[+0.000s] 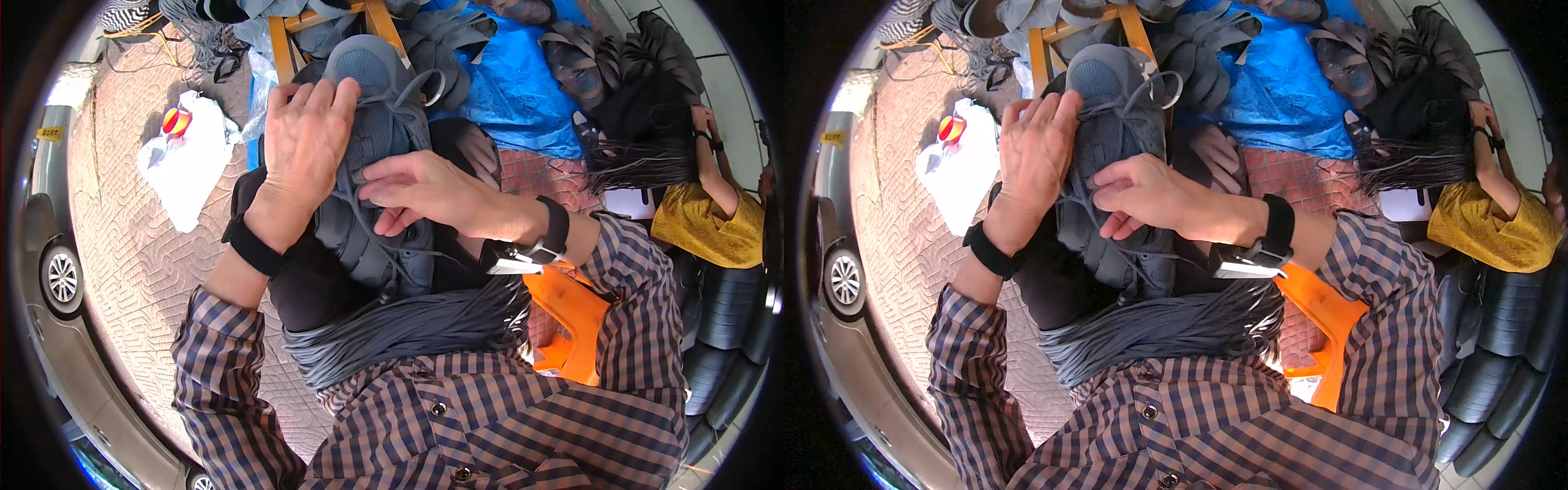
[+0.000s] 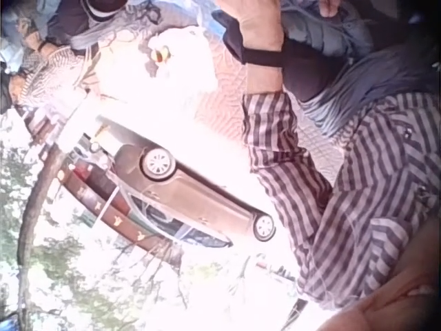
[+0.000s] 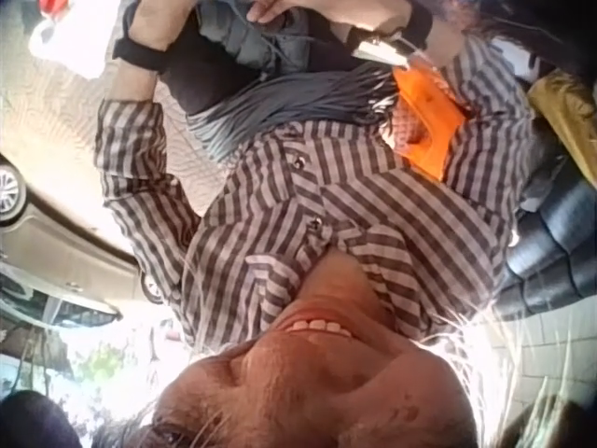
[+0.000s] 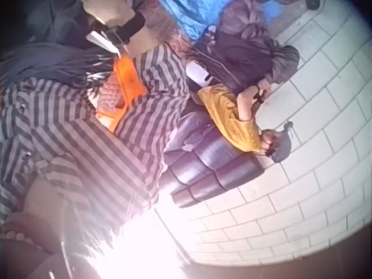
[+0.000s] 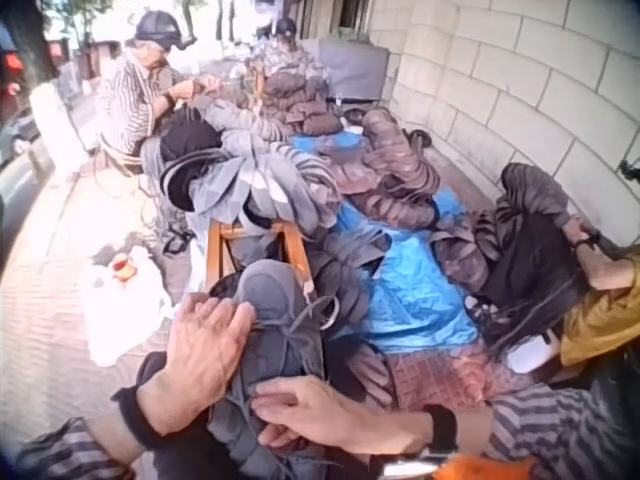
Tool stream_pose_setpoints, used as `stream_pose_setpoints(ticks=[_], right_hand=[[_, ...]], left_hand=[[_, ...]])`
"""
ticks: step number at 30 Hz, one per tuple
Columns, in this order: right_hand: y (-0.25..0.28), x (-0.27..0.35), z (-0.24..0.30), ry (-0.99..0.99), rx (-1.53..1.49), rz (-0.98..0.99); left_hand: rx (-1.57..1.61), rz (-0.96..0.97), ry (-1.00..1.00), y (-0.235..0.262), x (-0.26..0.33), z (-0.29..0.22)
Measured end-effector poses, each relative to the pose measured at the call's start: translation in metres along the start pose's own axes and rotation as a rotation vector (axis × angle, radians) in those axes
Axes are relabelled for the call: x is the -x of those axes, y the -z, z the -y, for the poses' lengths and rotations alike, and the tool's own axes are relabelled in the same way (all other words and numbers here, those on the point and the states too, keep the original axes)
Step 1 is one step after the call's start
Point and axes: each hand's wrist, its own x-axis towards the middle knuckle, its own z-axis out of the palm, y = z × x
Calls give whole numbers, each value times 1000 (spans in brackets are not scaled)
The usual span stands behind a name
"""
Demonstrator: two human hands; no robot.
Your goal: The person is lacing a grey sneaker-style shoe while sitting outdoors.
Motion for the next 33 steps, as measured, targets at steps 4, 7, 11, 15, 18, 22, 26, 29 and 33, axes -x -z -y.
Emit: stream_pose_setpoints(ticks=[4,7,11,15,18,22,26,29,33], right_hand=[[0,-12,-6,-140,-83,160],[-5,-26,-20,-241,-312,241],[-15,-24,-22,-300,-409,244],[9,-3,-13,-270,-254,246],[47,28,23,-198,40,195],[118,57,47,-287,574,131],[154,83,54,-137,862,80],[184,104,47,-126,977,-57],[204,124,44,-186,950,-189]], left_hand=[[50,39,98,4,4,2],[235,85,300,3,4,5],[178,95,294,4,3,2],[141,55,289,9,0,-9],[305,-19,443,-11,5,8],[1273,198,982,15,-11,9],[1483,197,957,15,-5,12],[1437,165,786,4,7,14],[1464,230,636,7,7,6]])
